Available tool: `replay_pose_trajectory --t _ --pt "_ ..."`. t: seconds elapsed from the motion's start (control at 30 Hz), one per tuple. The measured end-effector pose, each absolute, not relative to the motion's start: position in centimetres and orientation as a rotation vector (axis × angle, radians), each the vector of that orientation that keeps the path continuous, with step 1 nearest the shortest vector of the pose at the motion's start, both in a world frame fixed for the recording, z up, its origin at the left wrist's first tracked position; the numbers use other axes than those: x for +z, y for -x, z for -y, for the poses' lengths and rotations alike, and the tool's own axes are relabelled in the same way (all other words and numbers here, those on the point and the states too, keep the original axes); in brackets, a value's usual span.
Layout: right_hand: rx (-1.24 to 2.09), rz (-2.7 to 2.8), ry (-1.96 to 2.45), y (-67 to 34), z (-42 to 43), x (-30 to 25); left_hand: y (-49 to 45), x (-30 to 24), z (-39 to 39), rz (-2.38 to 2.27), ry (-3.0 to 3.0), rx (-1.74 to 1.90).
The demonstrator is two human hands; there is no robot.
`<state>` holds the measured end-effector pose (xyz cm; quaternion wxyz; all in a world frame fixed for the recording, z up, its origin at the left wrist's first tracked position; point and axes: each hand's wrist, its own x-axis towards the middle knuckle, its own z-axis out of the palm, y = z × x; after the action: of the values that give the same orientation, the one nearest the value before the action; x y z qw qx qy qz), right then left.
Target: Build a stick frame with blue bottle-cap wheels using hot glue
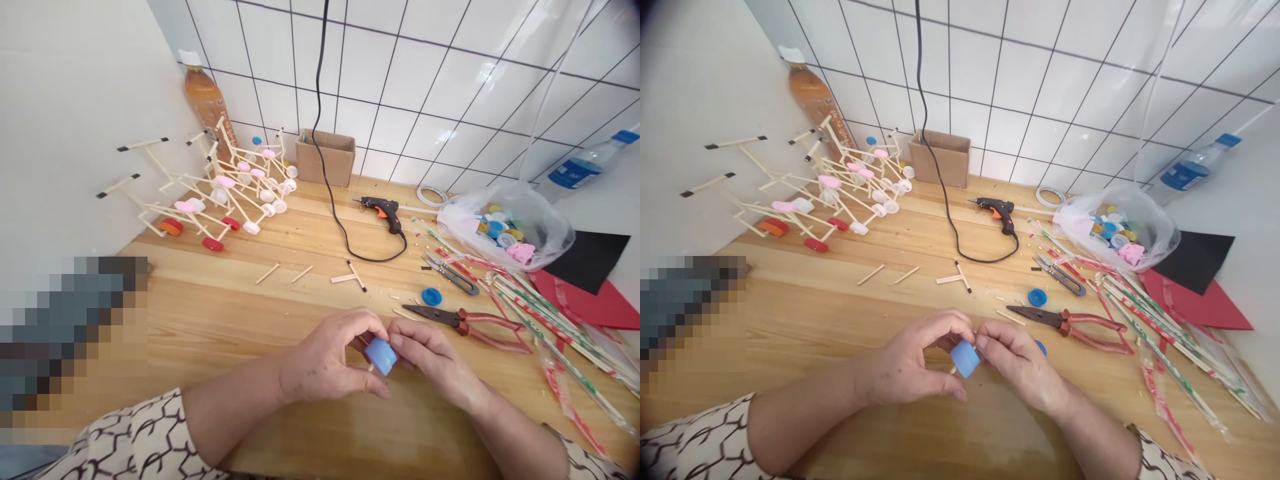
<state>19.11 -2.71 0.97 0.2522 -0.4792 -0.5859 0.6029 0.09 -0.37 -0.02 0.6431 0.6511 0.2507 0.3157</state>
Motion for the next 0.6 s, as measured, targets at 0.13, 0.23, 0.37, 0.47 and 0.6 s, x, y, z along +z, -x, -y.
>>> replay_pose_trajectory --t 0.13,0.23,0.37,0.47,0.6 --pt "1.571 1.572 1.315 -19.13 2.65 0.86 -0.06 0.07 0.35 -0.549 -1.386 0.697" --pt "1.616 1.493 1.330 -19.22 2.69 0.57 0.06 0.04 0.27 -0.537 -1.397 0.717" --pt "1.714 1.389 1.325 -19.28 2.78 0.31 0.02 -0.01 0.20 -0.524 -1.402 0.712" --pt "1.789 1.359 1.308 -19.26 2.76 0.46 -0.12 -0.01 0.14 -0.521 -1.388 0.720" --pt "1.891 1.260 1.233 -19.20 2.67 0.54 -0.18 0.00 0.21 -0.538 -1.354 0.722"
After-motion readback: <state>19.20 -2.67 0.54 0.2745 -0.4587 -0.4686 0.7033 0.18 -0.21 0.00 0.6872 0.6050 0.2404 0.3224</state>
